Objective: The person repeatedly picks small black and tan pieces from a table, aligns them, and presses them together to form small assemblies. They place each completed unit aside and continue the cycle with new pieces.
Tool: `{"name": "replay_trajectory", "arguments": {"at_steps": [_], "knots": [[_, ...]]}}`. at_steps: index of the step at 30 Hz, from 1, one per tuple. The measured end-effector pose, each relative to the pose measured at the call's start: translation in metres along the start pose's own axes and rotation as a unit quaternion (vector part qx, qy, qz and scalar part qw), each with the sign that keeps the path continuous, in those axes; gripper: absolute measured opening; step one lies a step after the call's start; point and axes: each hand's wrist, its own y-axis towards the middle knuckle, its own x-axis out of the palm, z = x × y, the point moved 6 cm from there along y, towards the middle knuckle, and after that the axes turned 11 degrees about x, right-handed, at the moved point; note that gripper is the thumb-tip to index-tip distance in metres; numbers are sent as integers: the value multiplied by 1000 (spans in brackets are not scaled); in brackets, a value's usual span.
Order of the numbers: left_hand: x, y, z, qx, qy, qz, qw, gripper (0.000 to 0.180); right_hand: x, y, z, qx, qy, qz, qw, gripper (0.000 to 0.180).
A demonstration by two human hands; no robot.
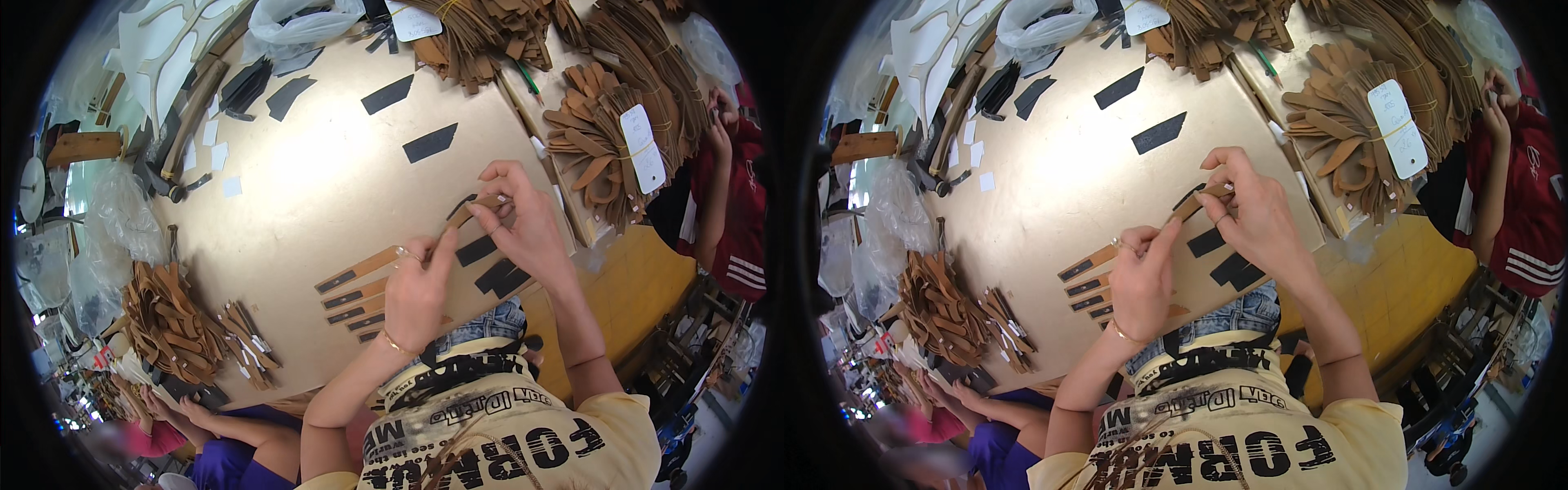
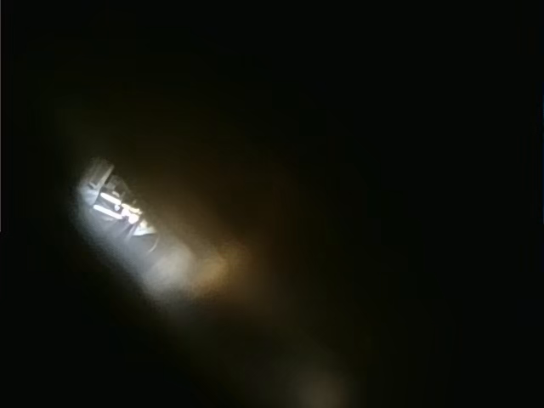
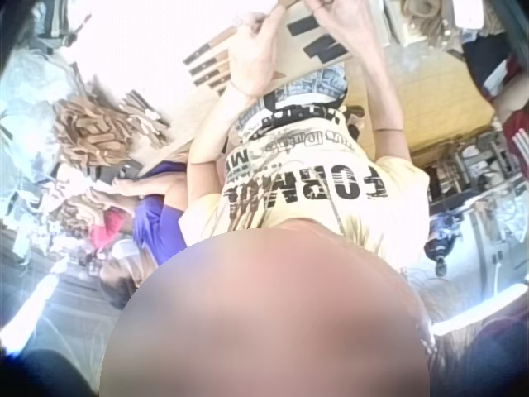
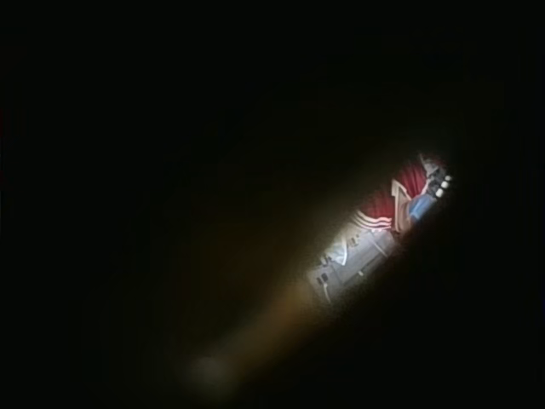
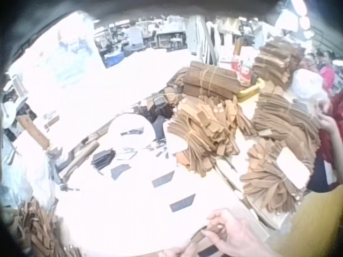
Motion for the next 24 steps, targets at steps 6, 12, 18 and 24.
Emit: {"name": "replay_trajectory", "arguments": {"at_steps": [6,12,18,24], "knots": [[2,1,23,122,13,10,992,42,1,0,-3,3,-11,-8,1000,32],[-6,1,-2,-34,-31,27,999,38,2,0,-2,1,-11,-3,1000,31],[-5,3,-15,-78,-78,33,993,29,1,4,1,17,1,-10,1000,32],[-5,4,-17,-89,-92,36,991,27,-2,5,1,23,-6,-21,1000,34]]}}
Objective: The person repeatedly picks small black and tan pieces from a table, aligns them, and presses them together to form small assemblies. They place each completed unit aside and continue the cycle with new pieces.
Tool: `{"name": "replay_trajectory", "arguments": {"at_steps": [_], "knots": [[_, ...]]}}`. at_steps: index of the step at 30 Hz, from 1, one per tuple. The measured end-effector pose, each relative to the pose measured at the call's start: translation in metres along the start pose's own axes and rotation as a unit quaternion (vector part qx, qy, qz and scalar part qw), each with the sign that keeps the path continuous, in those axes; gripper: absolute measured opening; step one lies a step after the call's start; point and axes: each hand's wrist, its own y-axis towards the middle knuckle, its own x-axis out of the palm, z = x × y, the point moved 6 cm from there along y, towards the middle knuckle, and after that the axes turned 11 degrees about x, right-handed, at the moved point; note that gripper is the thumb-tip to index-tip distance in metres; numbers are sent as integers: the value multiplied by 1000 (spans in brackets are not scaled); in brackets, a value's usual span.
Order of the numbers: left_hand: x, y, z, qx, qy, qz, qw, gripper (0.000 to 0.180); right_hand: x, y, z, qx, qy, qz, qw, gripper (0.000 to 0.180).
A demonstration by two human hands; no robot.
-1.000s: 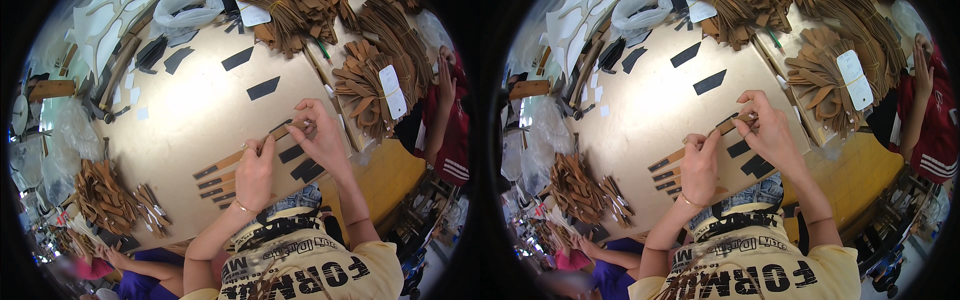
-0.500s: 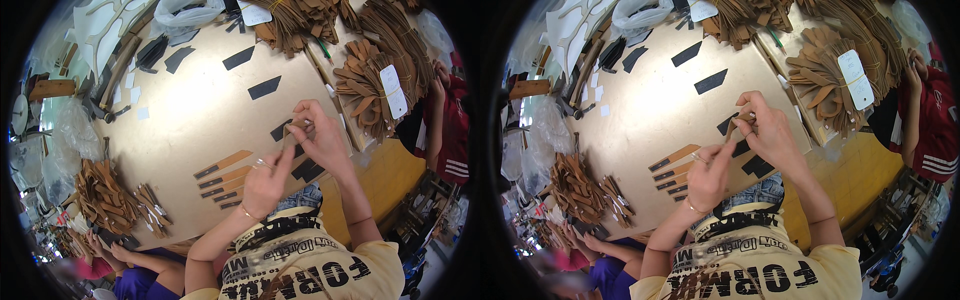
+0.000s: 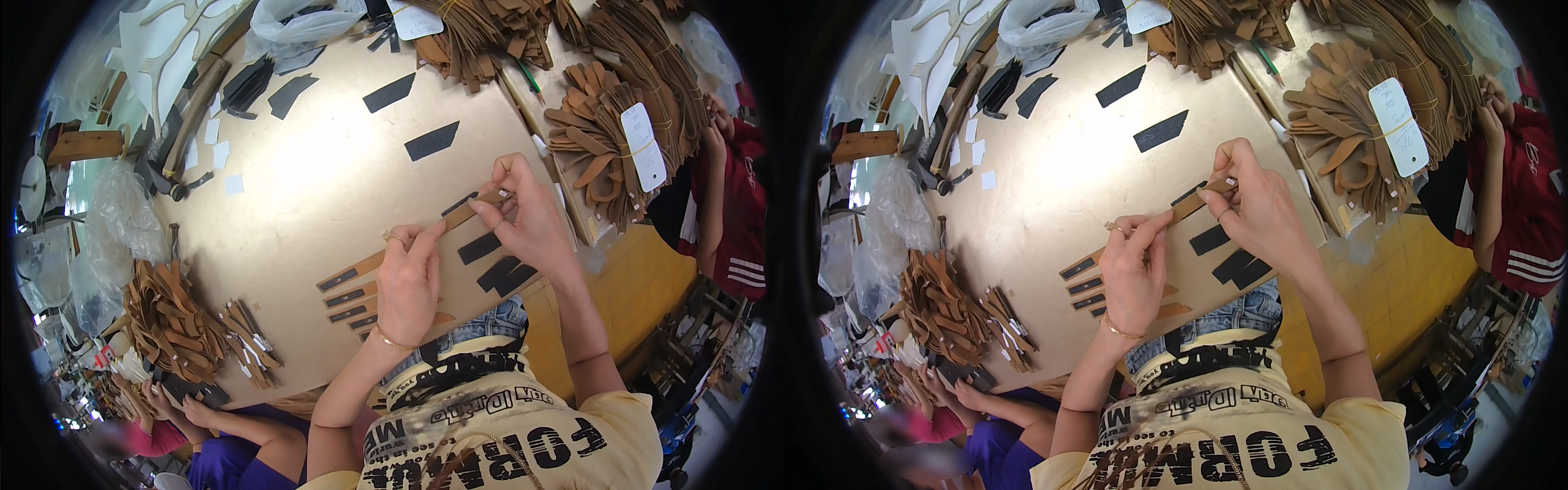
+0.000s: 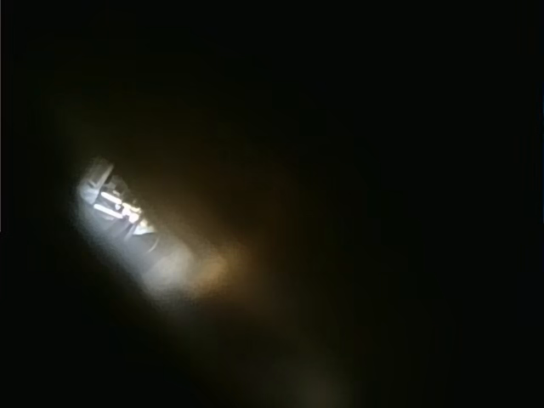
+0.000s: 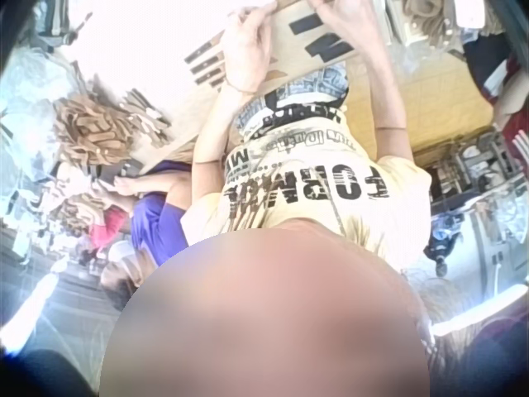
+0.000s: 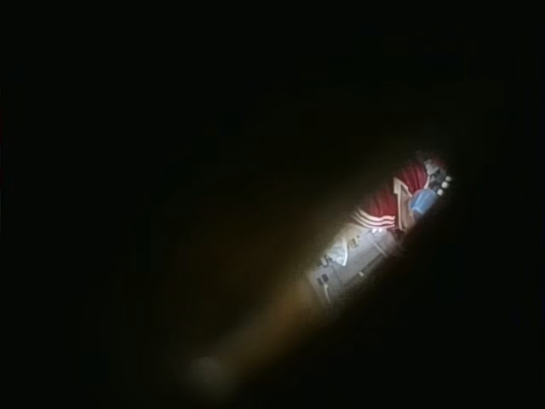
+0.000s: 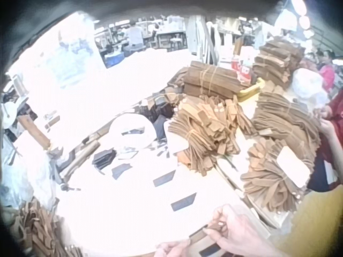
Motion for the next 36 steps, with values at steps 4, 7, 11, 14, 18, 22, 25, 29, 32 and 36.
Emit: {"name": "replay_trajectory", "arguments": {"at_steps": [4,7,11,14,18,22,25,29,32,36], "knots": [[1,0,0,-4,13,-9,1000,28,0,0,-1,7,6,-5,1000,34],[2,0,1,-2,24,-17,1000,32,0,0,-2,5,3,-6,1000,33],[6,-1,1,3,48,-44,998,39,1,-1,-1,8,-4,1,1000,34],[11,-1,5,22,121,-70,990,41,1,-1,-1,3,-9,4,1000,35],[14,-1,10,42,148,-70,986,40,2,-1,0,-4,2,9,1000,36],[12,-3,7,37,135,-59,988,39,2,-1,1,-6,-9,16,1000,36],[10,-4,4,38,115,-52,991,40,2,-1,1,-9,-6,16,1000,36],[10,-5,3,47,113,-54,991,42,2,-1,2,-8,-9,17,1000,36],[10,-6,3,46,108,-59,991,42,2,-1,1,-21,-12,21,999,36],[9,-7,3,43,108,-64,991,43,2,0,2,-7,-16,12,1000,36]]}}
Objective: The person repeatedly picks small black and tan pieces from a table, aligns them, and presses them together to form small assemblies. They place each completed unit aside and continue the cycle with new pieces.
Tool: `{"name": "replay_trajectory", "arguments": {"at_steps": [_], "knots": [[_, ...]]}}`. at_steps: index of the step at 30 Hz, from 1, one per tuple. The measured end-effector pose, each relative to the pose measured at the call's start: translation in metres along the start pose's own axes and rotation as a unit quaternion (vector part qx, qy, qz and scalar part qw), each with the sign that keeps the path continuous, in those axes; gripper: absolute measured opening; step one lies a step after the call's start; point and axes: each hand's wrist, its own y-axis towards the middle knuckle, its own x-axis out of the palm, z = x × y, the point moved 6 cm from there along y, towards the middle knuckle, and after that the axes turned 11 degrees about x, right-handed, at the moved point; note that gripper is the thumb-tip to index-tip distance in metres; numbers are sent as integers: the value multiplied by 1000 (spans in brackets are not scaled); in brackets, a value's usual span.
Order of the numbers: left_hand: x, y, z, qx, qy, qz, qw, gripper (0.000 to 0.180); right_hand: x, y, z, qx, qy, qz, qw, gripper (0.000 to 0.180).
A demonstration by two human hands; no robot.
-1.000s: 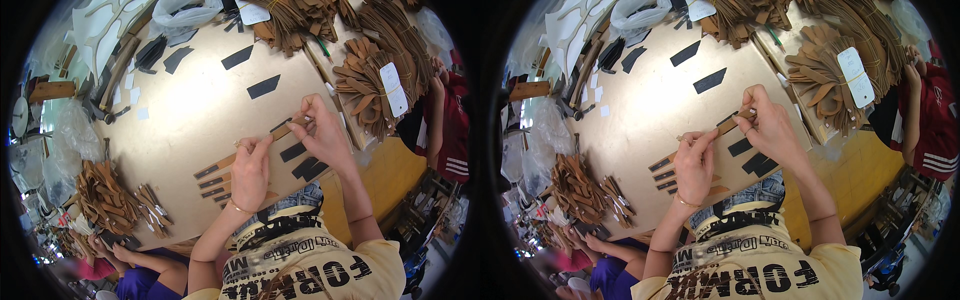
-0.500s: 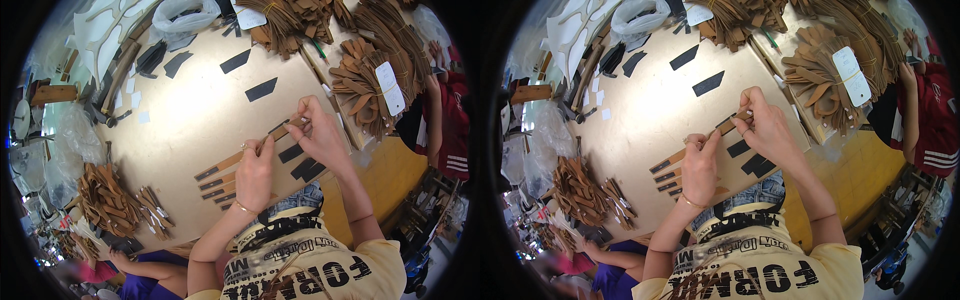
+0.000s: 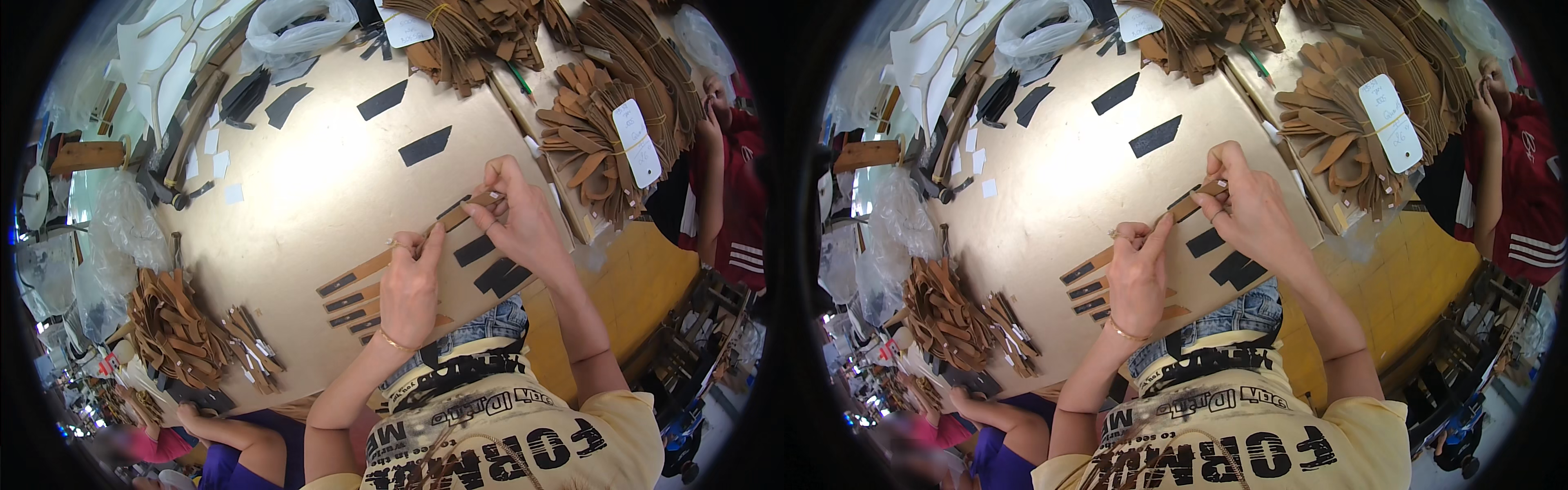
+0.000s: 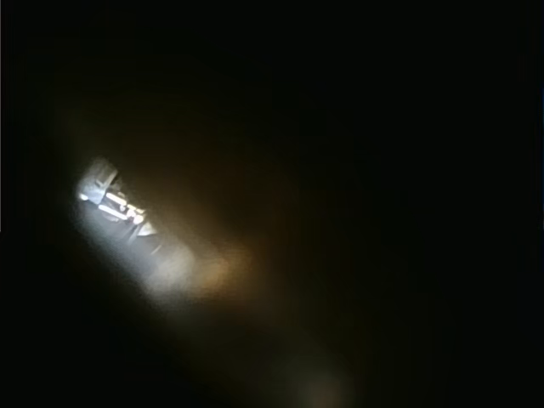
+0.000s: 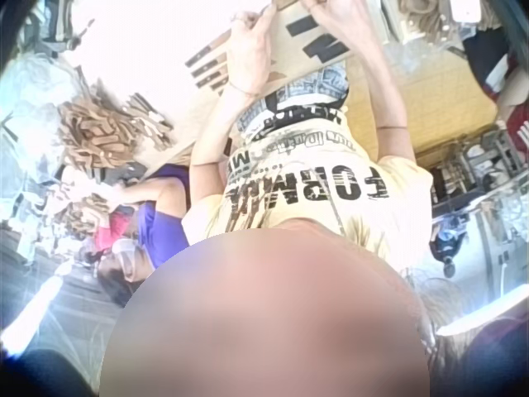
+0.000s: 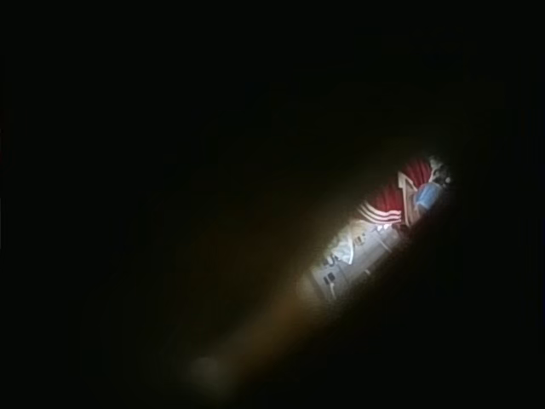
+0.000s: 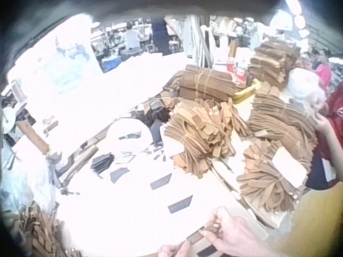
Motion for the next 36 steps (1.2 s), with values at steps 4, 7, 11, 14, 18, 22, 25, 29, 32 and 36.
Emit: {"name": "replay_trajectory", "arguments": {"at_steps": [4,7,11,14,18,22,25,29,32,36], "knots": [[0,0,1,3,4,-3,1000,43,-1,0,-2,-2,15,-4,1000,35],[0,1,1,4,5,-2,1000,43,-1,0,-2,7,13,-11,1000,35],[1,2,1,-3,14,-18,1000,42,-1,0,-2,5,0,-8,1000,35],[2,4,3,1,25,-24,999,42,-1,0,-4,-7,5,0,1000,35],[4,6,8,21,65,-38,997,45,-3,-1,-1,23,27,-7,999,35],[4,6,10,21,70,-52,996,49,-7,-4,-1,11,56,3,998,37],[4,7,11,18,62,-59,996,49,-6,-4,1,14,77,15,997,36],[3,9,11,21,58,-60,996,48,-5,-3,1,12,58,20,998,35],[4,8,11,21,66,-65,995,47,-5,-2,-1,3,53,28,998,35],[6,6,10,16,67,-72,995,46,0,-6,1,16,25,24,999,33]]}}
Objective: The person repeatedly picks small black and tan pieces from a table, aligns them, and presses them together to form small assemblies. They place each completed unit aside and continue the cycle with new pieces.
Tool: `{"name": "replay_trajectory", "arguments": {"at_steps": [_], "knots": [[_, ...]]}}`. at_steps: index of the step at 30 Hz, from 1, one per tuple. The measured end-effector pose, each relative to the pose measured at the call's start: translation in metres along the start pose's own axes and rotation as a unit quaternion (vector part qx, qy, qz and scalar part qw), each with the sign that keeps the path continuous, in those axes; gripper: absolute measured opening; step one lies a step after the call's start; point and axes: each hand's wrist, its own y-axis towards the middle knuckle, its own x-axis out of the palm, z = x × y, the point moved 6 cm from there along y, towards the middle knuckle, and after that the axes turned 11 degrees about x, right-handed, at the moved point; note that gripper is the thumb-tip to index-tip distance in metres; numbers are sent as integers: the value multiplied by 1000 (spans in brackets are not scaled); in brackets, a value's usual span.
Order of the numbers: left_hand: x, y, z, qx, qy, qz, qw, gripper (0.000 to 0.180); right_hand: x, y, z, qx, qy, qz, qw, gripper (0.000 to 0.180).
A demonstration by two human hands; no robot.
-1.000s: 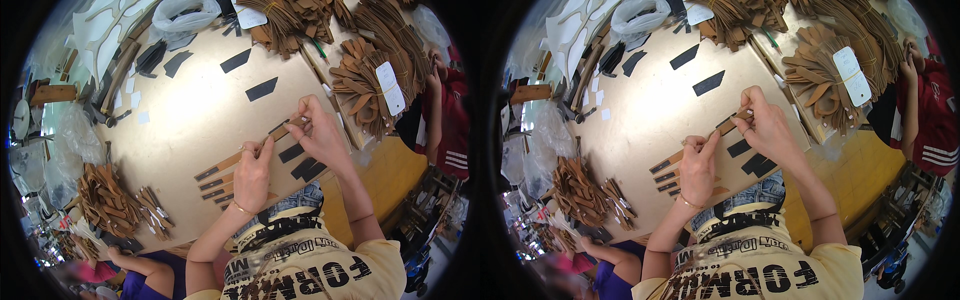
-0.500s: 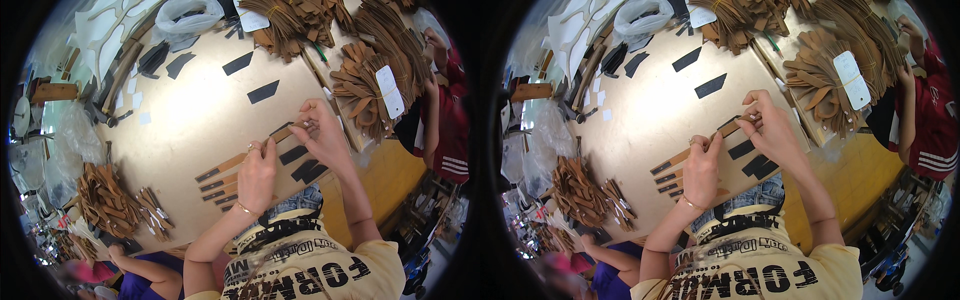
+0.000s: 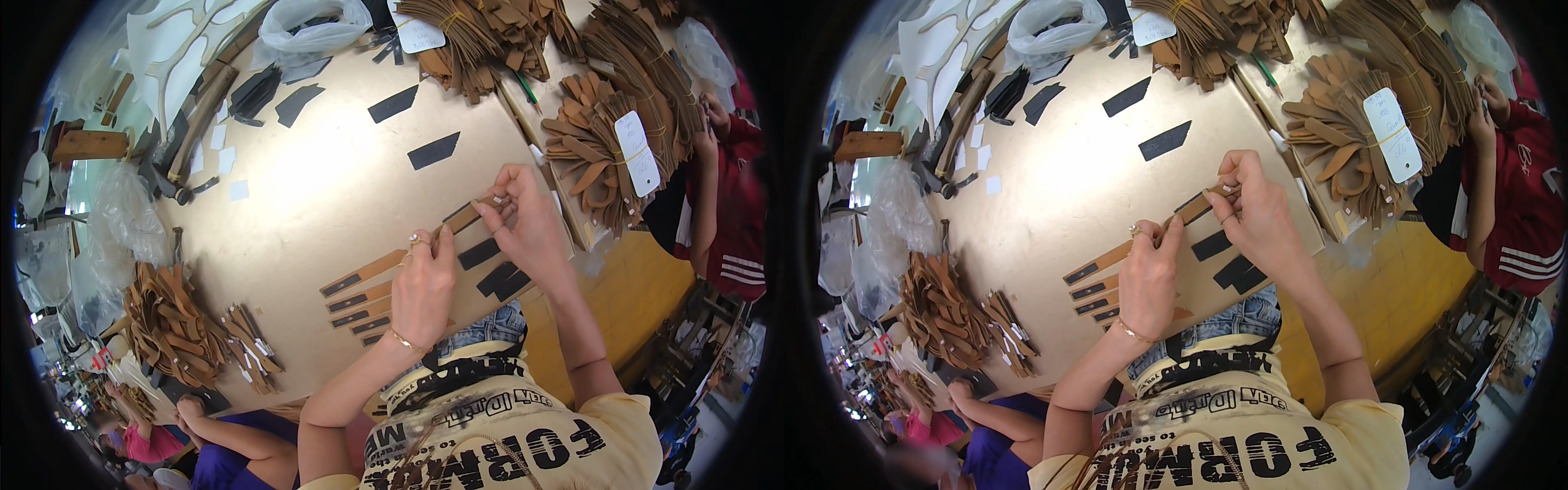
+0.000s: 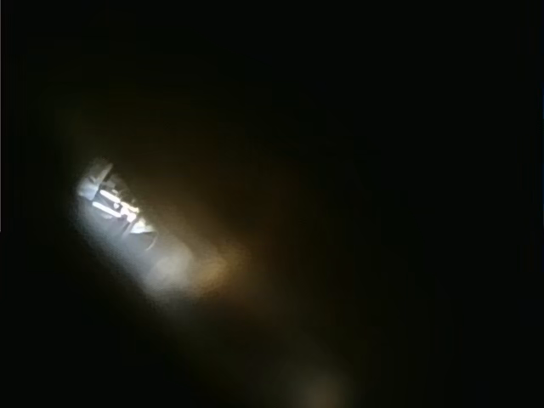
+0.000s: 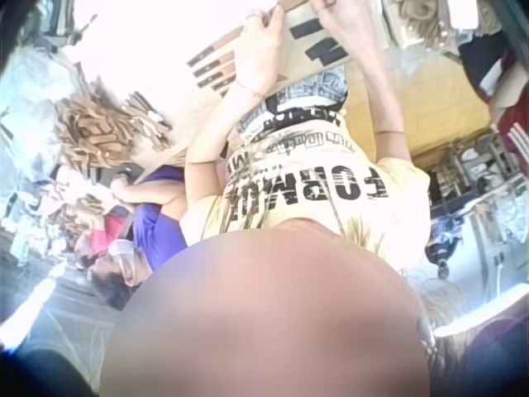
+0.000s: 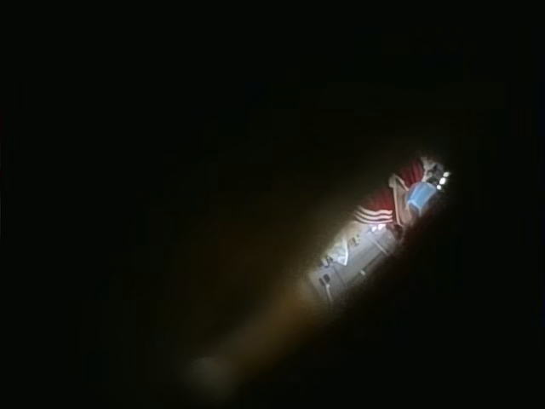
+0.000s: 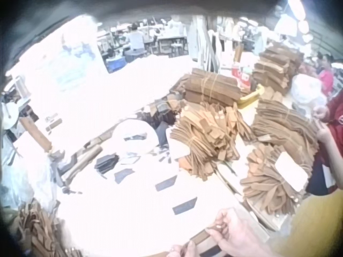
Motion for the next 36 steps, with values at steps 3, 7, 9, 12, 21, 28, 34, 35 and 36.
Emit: {"name": "replay_trajectory", "arguments": {"at_steps": [3,7,9,12,21,28,34,35,36], "knots": [[1,0,1,-3,7,-3,1000,45,-2,-8,-9,-111,-67,94,987,31],[-2,2,-1,-6,9,3,1000,42,-4,-18,-4,-141,-158,187,959,29],[-6,3,-5,-6,-1,8,1000,39,-6,-27,-7,-182,-216,208,937,29],[-11,7,-14,-14,-45,18,999,33,8,-46,-16,-266,-231,145,924,35],[-28,15,-24,-80,-223,68,969,29,37,-50,-27,-255,-203,137,935,33],[-29,13,-9,29,-209,163,964,23,17,-25,-8,-72,28,93,993,16],[-10,8,-11,95,8,134,986,21,11,-10,2,12,130,3,991,12],[-9,7,-12,89,7,140,986,21,10,-10,2,22,127,-8,992,12],[-10,6,-11,87,8,150,985,20,10,-9,2,32,123,-18,992,13]]}}
